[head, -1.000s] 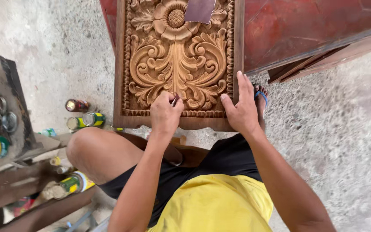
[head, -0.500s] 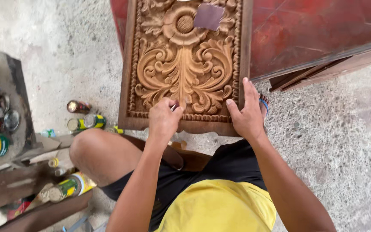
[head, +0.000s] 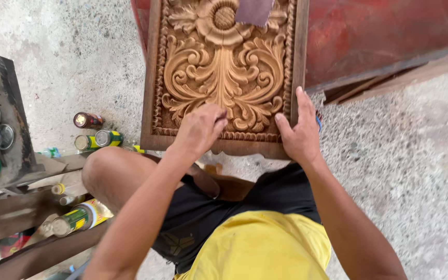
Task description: The person sits on the floor with a carved wooden decorative panel resting on their lap and sands its recessed surfaces by hand using a small piece of sandpaper, working over the floral relief details and repositioning the panel as they go.
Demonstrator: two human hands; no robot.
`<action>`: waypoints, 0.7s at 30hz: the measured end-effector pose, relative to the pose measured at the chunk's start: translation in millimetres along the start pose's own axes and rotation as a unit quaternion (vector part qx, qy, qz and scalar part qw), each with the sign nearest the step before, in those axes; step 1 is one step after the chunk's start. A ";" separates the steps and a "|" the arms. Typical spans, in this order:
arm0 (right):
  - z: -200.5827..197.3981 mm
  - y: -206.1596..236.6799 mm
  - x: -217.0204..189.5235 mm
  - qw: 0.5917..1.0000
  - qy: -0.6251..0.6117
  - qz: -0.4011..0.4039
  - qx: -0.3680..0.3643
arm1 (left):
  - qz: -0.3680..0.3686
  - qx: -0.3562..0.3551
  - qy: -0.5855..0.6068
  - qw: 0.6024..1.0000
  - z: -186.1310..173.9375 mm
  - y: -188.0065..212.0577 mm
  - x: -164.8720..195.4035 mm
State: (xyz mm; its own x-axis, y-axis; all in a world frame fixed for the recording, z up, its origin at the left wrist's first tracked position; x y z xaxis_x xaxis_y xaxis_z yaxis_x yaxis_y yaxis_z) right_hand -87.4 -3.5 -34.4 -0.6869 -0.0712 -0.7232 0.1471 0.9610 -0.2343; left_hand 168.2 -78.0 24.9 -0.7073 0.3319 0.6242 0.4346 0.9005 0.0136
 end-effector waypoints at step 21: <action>59.3 43.1 -131.2 0.920 -0.354 0.138 -0.094 | -0.022 0.082 0.387 0.918 11.5 151.8 40.8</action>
State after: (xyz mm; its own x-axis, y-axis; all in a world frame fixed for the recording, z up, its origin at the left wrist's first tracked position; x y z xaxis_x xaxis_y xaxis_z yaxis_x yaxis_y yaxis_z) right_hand 51.3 31.5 11.8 0.0044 0.0895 -0.9960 0.0752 0.9931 0.0896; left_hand 198.9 75.5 43.4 -0.0861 0.0520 0.9949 0.2805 0.9595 -0.0258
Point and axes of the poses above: each hand's wrist, its own y-axis away from the middle knuckle, its own z-axis out of the palm, x = y × z, the point moved 5 cm from there along -y, towards the middle knuckle, and after that the axes turned 8 degrees about -z, right-handed, at the moved point
